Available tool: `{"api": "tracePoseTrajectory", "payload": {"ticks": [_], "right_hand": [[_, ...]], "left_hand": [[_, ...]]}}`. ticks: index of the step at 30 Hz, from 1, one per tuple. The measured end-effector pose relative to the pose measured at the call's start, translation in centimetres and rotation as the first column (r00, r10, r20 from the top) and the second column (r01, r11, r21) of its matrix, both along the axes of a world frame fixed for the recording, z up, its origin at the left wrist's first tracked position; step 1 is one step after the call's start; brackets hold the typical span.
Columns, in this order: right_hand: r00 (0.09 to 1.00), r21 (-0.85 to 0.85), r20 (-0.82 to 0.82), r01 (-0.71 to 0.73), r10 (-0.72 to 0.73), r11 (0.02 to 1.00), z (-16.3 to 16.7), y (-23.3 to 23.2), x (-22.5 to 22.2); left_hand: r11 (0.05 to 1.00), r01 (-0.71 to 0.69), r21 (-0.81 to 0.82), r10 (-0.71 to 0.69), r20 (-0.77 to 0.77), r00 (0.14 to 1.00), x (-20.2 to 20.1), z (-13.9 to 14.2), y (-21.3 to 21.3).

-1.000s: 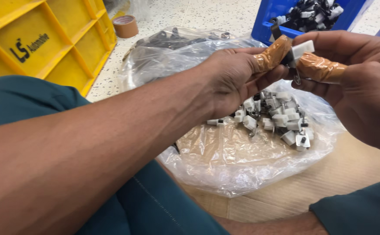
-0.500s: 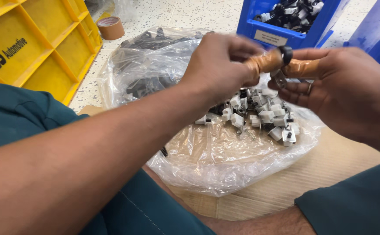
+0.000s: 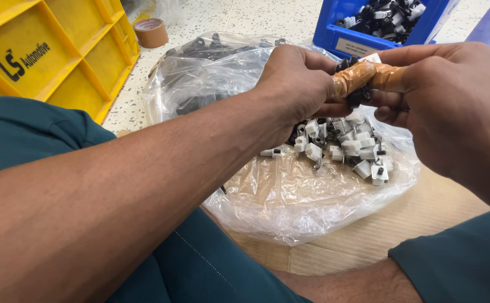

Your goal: The person sits on the floor and assembles small white plastic pieces onto black bracket parts by hand, picking each bracket from a large plastic-lined bag on their lap, pressing a white component onto it, and placing the finished assembly into a blue bin. They repeat this assembly cycle continuously throughout the episode.

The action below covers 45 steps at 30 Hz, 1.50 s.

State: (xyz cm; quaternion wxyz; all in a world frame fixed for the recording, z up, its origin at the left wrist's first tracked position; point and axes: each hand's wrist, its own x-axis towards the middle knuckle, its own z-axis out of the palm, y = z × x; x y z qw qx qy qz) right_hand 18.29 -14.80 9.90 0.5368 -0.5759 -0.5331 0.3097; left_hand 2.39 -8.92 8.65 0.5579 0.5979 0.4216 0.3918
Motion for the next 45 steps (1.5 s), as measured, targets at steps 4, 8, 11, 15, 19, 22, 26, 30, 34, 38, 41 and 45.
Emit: {"api": "tracePoseTrajectory", "payload": {"ticks": [4, 8, 11, 15, 19, 22, 26, 30, 34, 38, 41, 45], "right_hand": [[0.992, 0.112, 0.093, -0.098, 0.088, 0.989, -0.5, -0.5, 0.2], [0.923, -0.089, -0.318, -0.256, 0.216, 0.963, -1.0, -0.2, 1.2], [0.814, -0.147, -0.54, -0.343, 0.215, 0.928, -1.3, 0.4, 1.8], [0.848, -0.204, -0.492, -0.333, 0.198, 0.921, -0.6, 1.1, 2.2], [0.911, -0.329, -0.412, -0.122, -0.026, 0.937, -0.4, 1.4, 1.6], [0.929, -0.238, -0.351, -0.206, 0.113, 0.949, -0.3, 1.2, 1.6], [0.874, -0.156, -0.325, -0.427, 0.362, 0.891, -0.4, 1.1, 2.4], [0.909, -0.185, -0.334, -0.325, 0.251, 0.928, -0.6, 1.4, 2.5], [0.903, -0.103, -0.324, -0.33, 0.282, 0.938, -0.3, 1.1, 2.2], [0.963, -0.08, -0.204, -0.198, 0.178, 0.977, 0.0, 0.6, 1.7], [0.974, -0.077, -0.19, -0.142, 0.125, 0.987, 0.2, 0.7, 1.6], [0.94, -0.092, -0.237, -0.274, 0.247, 0.957, 0.9, 1.0, 2.0]], "left_hand": [[0.987, 0.047, -0.156, -0.008, 0.246, 0.969, 0.5, -1.1, 0.9], [0.967, 0.17, -0.189, -0.068, 0.45, 0.89, 0.3, -1.8, 1.5], [0.954, 0.208, -0.214, -0.085, 0.474, 0.876, 0.0, -1.6, 0.8], [0.912, 0.113, -0.395, 0.025, 0.327, 0.945, 0.4, -0.4, -0.8], [0.855, 0.273, -0.441, -0.082, 0.404, 0.911, 1.0, -0.1, -1.6], [0.883, 0.259, -0.391, -0.063, 0.447, 0.892, 0.7, -0.4, -1.2], [0.898, 0.259, -0.355, -0.049, 0.503, 0.863, 0.9, -0.3, -1.0], [0.92, 0.197, -0.34, -0.017, 0.468, 0.884, 0.8, 0.2, -1.6], [0.955, 0.139, -0.262, -0.017, 0.418, 0.908, 0.6, 0.8, -2.1], [0.968, 0.078, -0.239, 0.026, 0.406, 0.914, 1.3, 0.9, -1.7], [0.954, 0.105, -0.28, 0.049, 0.491, 0.87, 1.4, 0.4, -1.2], [0.934, 0.232, -0.27, -0.032, 0.583, 0.812, 1.2, -0.5, -0.7]]}}
